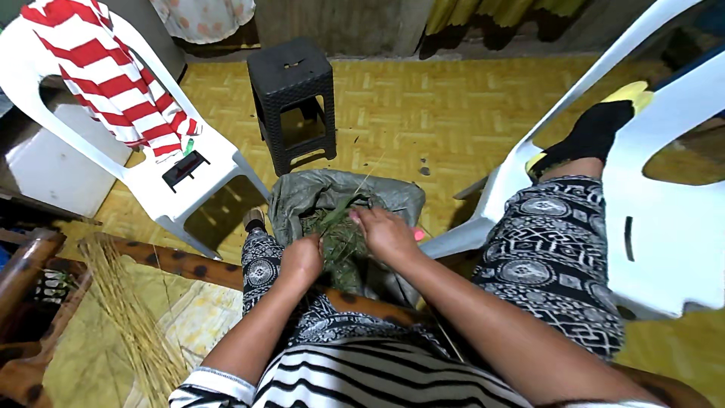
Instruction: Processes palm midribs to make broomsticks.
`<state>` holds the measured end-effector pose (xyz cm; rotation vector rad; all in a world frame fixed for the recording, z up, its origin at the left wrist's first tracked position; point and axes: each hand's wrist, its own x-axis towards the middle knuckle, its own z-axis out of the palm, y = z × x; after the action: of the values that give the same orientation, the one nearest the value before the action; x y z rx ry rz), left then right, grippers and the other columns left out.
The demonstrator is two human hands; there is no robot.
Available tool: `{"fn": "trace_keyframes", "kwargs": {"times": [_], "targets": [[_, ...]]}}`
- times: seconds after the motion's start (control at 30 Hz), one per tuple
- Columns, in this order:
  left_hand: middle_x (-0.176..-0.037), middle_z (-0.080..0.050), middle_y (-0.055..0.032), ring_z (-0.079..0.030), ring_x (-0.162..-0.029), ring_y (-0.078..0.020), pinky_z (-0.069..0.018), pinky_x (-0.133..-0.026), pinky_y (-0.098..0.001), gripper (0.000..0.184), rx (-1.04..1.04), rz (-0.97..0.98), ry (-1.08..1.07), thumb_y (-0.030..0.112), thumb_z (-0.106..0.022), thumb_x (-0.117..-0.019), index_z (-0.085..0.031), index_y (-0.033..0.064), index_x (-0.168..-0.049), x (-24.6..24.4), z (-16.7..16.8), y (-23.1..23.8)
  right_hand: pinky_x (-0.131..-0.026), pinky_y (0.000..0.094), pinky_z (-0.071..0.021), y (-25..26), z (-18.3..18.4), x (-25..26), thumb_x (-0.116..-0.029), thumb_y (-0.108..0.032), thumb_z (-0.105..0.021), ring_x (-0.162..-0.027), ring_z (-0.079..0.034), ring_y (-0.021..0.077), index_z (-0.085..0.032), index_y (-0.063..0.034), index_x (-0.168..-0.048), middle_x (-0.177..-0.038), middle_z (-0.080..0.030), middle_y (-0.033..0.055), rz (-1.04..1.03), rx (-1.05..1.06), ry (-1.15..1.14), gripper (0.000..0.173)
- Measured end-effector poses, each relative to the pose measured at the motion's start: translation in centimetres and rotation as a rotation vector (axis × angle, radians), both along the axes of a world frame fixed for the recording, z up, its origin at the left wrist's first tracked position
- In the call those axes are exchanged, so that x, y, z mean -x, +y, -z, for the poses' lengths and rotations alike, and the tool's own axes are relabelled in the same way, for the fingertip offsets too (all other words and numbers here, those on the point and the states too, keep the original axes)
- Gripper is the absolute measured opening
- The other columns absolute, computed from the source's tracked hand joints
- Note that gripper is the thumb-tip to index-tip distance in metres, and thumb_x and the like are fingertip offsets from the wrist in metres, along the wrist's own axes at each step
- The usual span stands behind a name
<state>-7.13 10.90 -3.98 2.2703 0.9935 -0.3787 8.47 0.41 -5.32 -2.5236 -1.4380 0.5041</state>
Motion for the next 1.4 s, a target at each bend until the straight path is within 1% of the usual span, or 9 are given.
{"fn": "trace_keyframes", "kwargs": {"times": [0.23,0.43,0.57,0.67,0.87,1.03,1.17,1.3,1.4], "targets": [[-0.118,-0.070,-0.0213,-0.067,-0.114,-0.0371,-0.0504,-0.099,-0.0566,0.040,-0.008,-0.014,-0.005,0.027,-0.038,-0.1123,-0.065,0.0016,-0.127,0.6,-0.2,0.0,-0.095,0.0667,-0.0489,-0.1,-0.2,-3.4,-0.1128,-0.028,-0.038,-0.115,-0.063,0.0505,-0.057,0.0020,-0.138,-0.127,-0.062,0.0309,0.246,-0.058,-0.018,0.044],[-0.122,-0.070,-0.0210,-0.067,-0.115,-0.0384,-0.0506,-0.099,-0.0586,0.039,-0.070,0.004,-0.003,0.026,-0.039,-0.1118,-0.065,0.0029,-0.131,0.3,0.1,-0.2,-0.099,0.0640,-0.0501,-0.4,-2.0,-0.7,-0.1127,-0.029,-0.040,-0.119,-0.065,0.0443,-0.061,-0.0038,-0.138,-0.132,-0.065,0.0241,0.024,-0.036,0.168,0.042],[-0.121,-0.071,-0.0187,-0.068,-0.114,-0.0366,-0.0512,-0.098,-0.0567,0.036,-0.162,0.030,-0.009,0.022,-0.042,-0.1099,-0.066,0.0038,-0.130,0.1,0.4,-0.7,-0.098,0.0595,-0.0512,-0.1,-1.7,1.5,-0.1128,-0.033,-0.038,-0.116,-0.067,0.0416,-0.063,-0.0045,-0.136,-0.125,-0.068,0.0227,-0.065,0.053,0.119,0.044],[-0.122,-0.071,-0.0183,-0.068,-0.114,-0.0351,-0.0508,-0.098,-0.0552,0.034,-0.211,0.051,-0.031,0.019,-0.044,-0.1091,-0.065,0.0032,-0.131,0.3,0.7,-0.9,-0.095,0.0594,-0.0522,0.0,-0.8,0.9,-0.1118,-0.032,-0.042,-0.110,-0.068,0.0430,-0.065,-0.0025,-0.131,-0.117,-0.069,0.0238,-0.058,-0.005,0.011,0.042],[-0.118,-0.072,-0.0194,-0.069,-0.111,-0.0361,-0.0516,-0.096,-0.0562,0.034,-0.216,0.059,-0.079,0.016,-0.045,-0.1081,-0.065,0.0016,-0.132,0.4,0.8,-1.0,-0.096,0.0625,-0.0492,0.2,-0.2,0.2,-0.1115,-0.030,-0.043,-0.114,-0.065,0.0468,-0.063,-0.0022,-0.135,-0.122,-0.067,0.0271,-0.022,-0.062,-0.080,0.042],[-0.125,-0.069,-0.0199,-0.067,-0.117,-0.0352,-0.0491,-0.102,-0.0549,0.039,-0.136,0.053,-0.025,0.023,-0.040,-0.1112,-0.063,0.0011,-0.133,0.6,0.1,-0.7,-0.096,0.0626,-0.0490,-0.1,-0.1,-0.2,-0.1106,-0.026,-0.046,-0.114,-0.064,0.0472,-0.062,-0.0021,-0.136,-0.122,-0.066,0.0275,-0.013,-0.066,-0.087,0.039],[-0.123,-0.070,-0.0207,-0.067,-0.116,-0.0366,-0.0496,-0.100,-0.0557,0.036,-0.148,0.061,-0.004,0.018,-0.042,-0.1094,-0.063,0.0013,-0.133,1.5,-0.2,-0.9,-0.095,0.0634,-0.0492,-0.1,0.3,-1.3,-0.1106,-0.025,-0.046,-0.112,-0.065,0.0480,-0.063,-0.0004,-0.133,-0.119,-0.066,0.0286,0.037,-0.086,-0.129,0.038],[-0.124,-0.069,-0.0208,-0.067,-0.116,-0.0373,-0.0497,-0.100,-0.0565,0.036,-0.131,0.038,0.009,0.018,-0.042,-0.1094,-0.064,0.0009,-0.132,2.6,-0.1,-0.6,-0.096,0.0697,-0.0467,-0.2,0.0,-4.1,-0.1123,-0.027,-0.041,-0.117,-0.062,0.0524,-0.061,0.0018,-0.135,-0.127,-0.063,0.0320,0.203,-0.078,-0.064,0.042],[-0.125,-0.069,-0.0214,-0.066,-0.118,-0.0372,-0.0492,-0.102,-0.0564,0.039,-0.056,0.000,0.002,0.024,-0.040,-0.1114,-0.064,0.0007,-0.132,2.8,0.2,-0.1,-0.096,0.0679,-0.0484,-0.3,-0.3,-4.5,-0.1130,-0.029,-0.038,-0.119,-0.062,0.0495,-0.060,0.0007,-0.136,-0.130,-0.063,0.0293,0.224,-0.123,0.005,0.044]]}}
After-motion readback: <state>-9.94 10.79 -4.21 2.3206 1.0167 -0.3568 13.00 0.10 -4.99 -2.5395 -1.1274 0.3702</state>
